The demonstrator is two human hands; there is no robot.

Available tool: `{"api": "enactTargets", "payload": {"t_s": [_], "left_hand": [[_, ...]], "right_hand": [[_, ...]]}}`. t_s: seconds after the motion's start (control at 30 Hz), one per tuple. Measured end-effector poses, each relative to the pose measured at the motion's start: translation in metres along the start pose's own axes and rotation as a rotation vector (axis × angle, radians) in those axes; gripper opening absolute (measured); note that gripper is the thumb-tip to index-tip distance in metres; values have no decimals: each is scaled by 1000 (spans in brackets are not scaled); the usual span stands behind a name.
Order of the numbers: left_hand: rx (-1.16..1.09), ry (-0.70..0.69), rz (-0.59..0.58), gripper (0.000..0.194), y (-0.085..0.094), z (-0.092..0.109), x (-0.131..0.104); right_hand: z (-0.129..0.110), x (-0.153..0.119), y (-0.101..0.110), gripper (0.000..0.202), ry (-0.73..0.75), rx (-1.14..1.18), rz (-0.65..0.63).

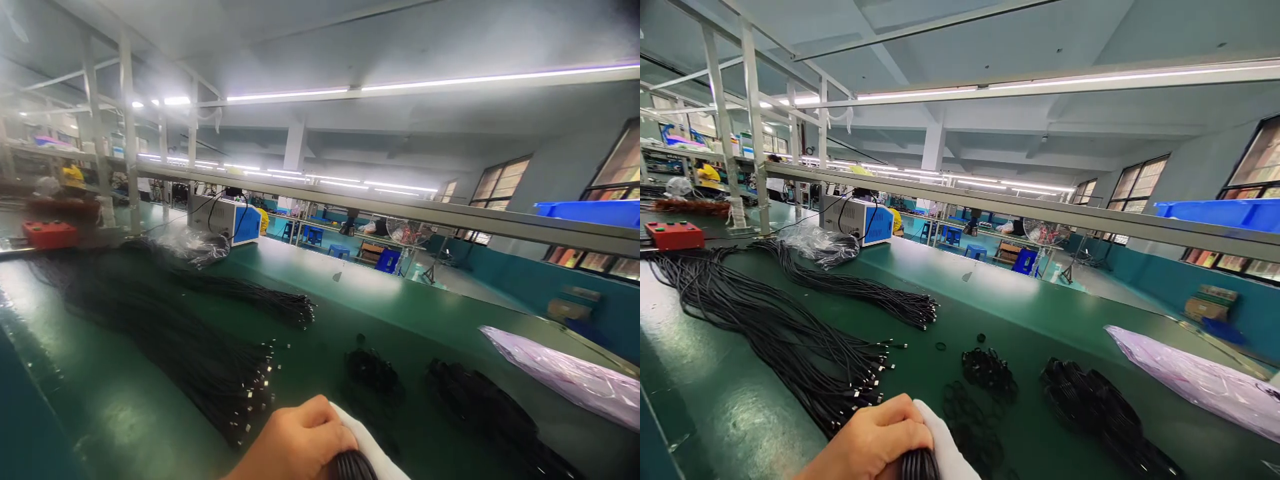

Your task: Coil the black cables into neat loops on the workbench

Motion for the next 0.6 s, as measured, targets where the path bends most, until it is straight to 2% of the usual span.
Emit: {"api": "enactTargets", "payload": {"t_s": [0.13, 0.23, 0.3, 0.37, 0.43, 0.5, 0.6], "left_hand": [[-26, 72, -56, 36, -9, -8, 0], [-8, 168, -73, 38, -13, -14, 3], [-45, 327, -57, 36, -13, -24, 4], [-165, 517, -57, 35, -15, -34, 2], [-270, 648, -60, 31, -19, -42, -1], [-285, 703, -63, 24, -21, -46, -4], [-176, 711, -92, 22, -25, -49, -6]], "right_hand": [[5, 3, 8, 32, 44, 56, -11], [3, -4, 14, 30, 64, 165, -72], [2, -11, 13, 34, 40, 216, -119], [-2, -19, 9, 44, 3, 253, -160], [-8, -28, 2, 48, -43, 312, -227], [-17, -34, -4, 45, -56, 366, -285], [-28, -36, -10, 38, 7, 369, -331]]}}
Point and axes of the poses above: each hand's wrist, its own x-axis towards the middle knuckle, its own y-axis out of the back of the hand, z = x × y, the point moved 8 cm from there along x, towards the middle knuckle, and after that the axes turned 13 degrees about z, right-handed, at the moved point
